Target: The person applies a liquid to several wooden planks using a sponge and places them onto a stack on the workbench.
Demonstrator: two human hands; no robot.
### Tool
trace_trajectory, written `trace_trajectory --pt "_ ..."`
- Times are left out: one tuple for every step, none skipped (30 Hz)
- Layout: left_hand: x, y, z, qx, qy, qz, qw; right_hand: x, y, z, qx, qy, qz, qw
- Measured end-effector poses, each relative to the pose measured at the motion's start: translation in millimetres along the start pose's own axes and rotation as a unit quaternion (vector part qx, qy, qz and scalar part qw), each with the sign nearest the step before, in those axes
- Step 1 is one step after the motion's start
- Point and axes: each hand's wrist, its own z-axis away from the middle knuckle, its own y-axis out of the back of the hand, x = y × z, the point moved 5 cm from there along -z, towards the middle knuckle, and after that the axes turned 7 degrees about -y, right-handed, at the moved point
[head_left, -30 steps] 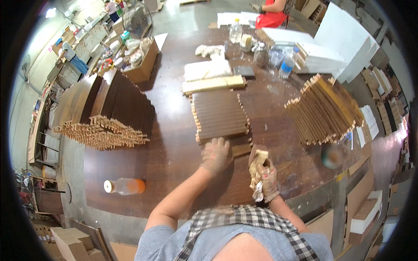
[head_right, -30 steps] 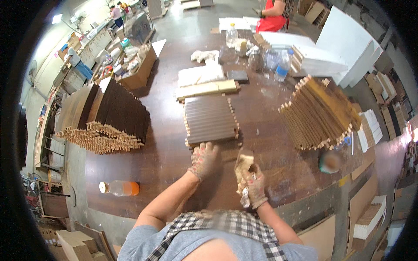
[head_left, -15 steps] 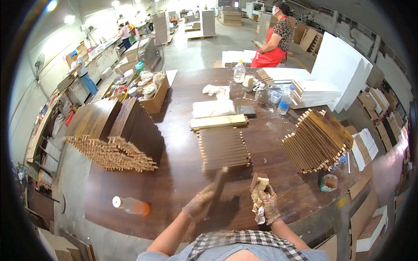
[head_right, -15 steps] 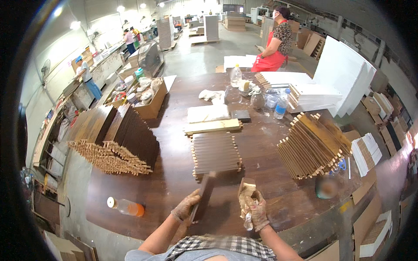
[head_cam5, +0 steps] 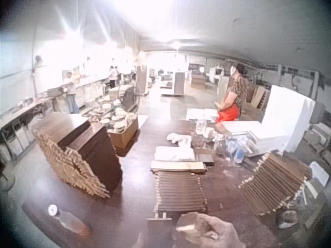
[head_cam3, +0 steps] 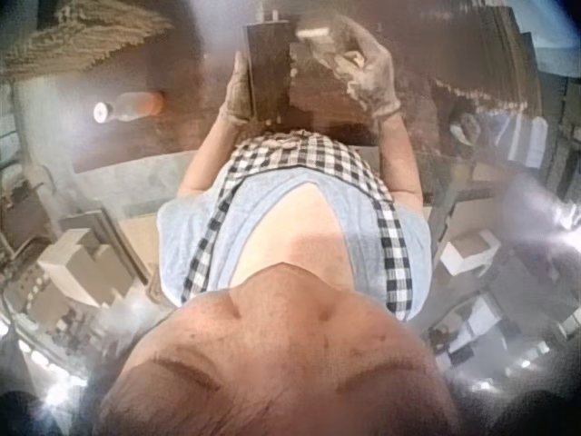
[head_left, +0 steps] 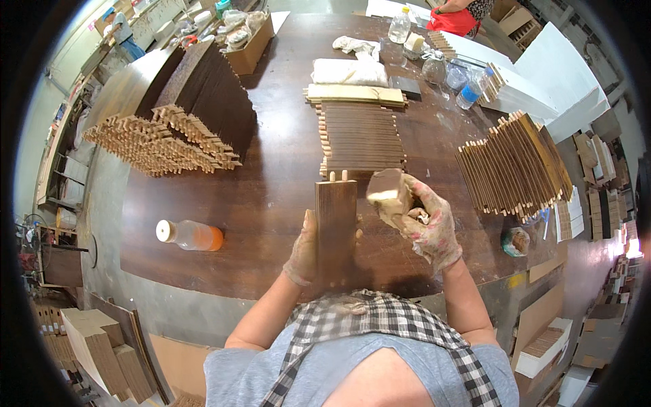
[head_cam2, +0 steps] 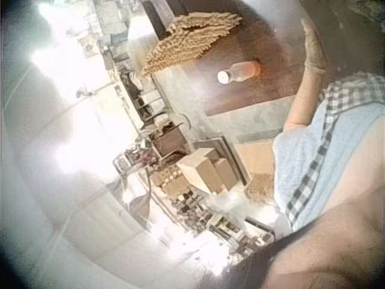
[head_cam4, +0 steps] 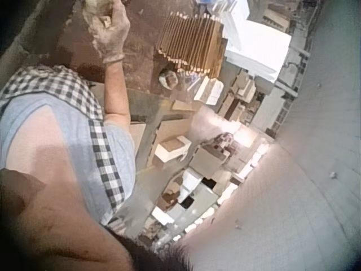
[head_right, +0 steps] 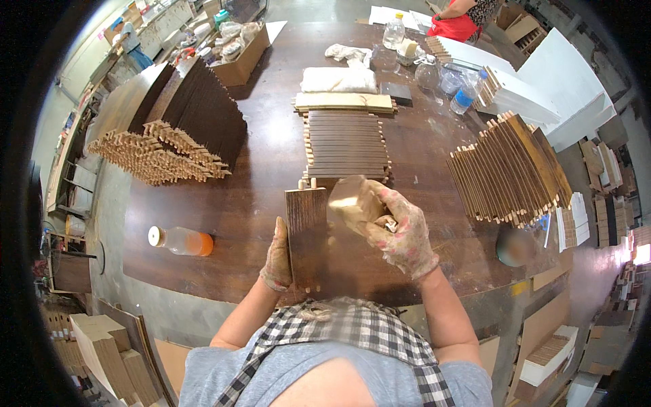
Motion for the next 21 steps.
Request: trace_trajectory --pt "-3.3 0.8 0.4 -0.010 0.006 0.011 1.000 -4.9 1.0 -1.9 -0.016 0.019 0.052 0.998" --pt "-4.8 -0.8 1.7 -0.021 0.010 0.018 1.000 -13.6 1.4 -3.5 -0.032 0.042 0.101 0.993" --pt "-4.9 -0.9 2.4 -0.020 0.007 -0.014 1.000 -22.5 -0.2 -6.4 -0.048 0.065 0.148 0.986" --pt "-4.7 -2.8 3.7 -0.019 0.005 -0.046 0.999 -28.5 -5.6 -10.6 -0.073 0.014 0.123 0.990" --pt "-4.5 -9.2 1.5 -0.025 0.006 -0.078 0.997 -36.6 -8.7 -13.2 -0.083 0.035 0.154 0.984" --pt "-1.8 -17.5 1.3 -0.008 0.005 -0.085 0.996 -40.0 -15.5 -16.3 -0.097 0.055 0.182 0.977" --pt "0.8 -28.4 1.2 0.009 0.002 -0.092 0.996 -42.9 -23.6 -19.3 -0.110 0.076 0.210 0.969" --pt "3.1 -33.3 1.6 0.026 -0.001 -0.099 0.995 -48.8 -30.3 -22.8 -0.086 0.101 0.206 0.970" --pt "1.5 -17.6 1.9 0.027 0.004 -0.106 0.994 -50.0 -32.0 -24.6 -0.085 0.102 0.215 0.968" --pt "-3.5 11.2 1.3 0.028 0.009 -0.113 0.993 -50.7 -32.5 -25.9 -0.085 0.103 0.223 0.966" --pt "-5.4 27.5 0.5 0.029 0.014 -0.120 0.992 -49.4 -30.9 -27.4 -0.083 0.104 0.232 0.964" --pt "-0.8 16.8 0.3 0.037 0.009 -0.099 0.994 -35.6 -21.2 -28.1 -0.082 0.054 0.235 0.967" --pt "3.1 3.7 1.5 0.045 0.004 -0.077 0.996 -25.2 -13.6 -28.5 -0.077 0.036 0.235 0.968" --pt "5.4 -4.5 2.2 0.053 -0.001 -0.053 0.997 -24.6 -13.6 -26.2 -0.071 0.032 0.198 0.977" --pt "6.2 1.0 0.0 0.045 0.002 -0.109 0.993 -24.7 -13.7 -24.1 -0.065 0.028 0.161 0.984" --pt "7.6 10.5 -2.8 0.036 0.005 -0.166 0.986 -27.0 -19.0 -26.0 -0.076 0.041 0.189 0.978" --pt "10.0 13.2 -3.1 0.027 0.011 -0.223 0.974 -32.2 -28.1 -28.5 -0.086 0.054 0.214 0.972" --pt "8.5 13.0 -2.3 0.035 0.014 -0.164 0.986 -35.1 -33.5 -30.5 -0.095 0.066 0.240 0.964" --pt "6.8 11.4 -1.2 0.043 0.016 -0.104 0.993 -29.8 -28.9 -32.1 -0.083 0.037 0.230 0.969" --pt "7.6 8.4 -0.3 0.051 0.015 -0.045 0.998 -22.1 -20.5 -34.0 -0.073 0.011 0.220 0.973" --pt "9.9 7.1 -1.3 0.041 0.004 -0.001 0.999 -10.8 -12.0 -36.1 -0.065 -0.014 0.209 0.976"
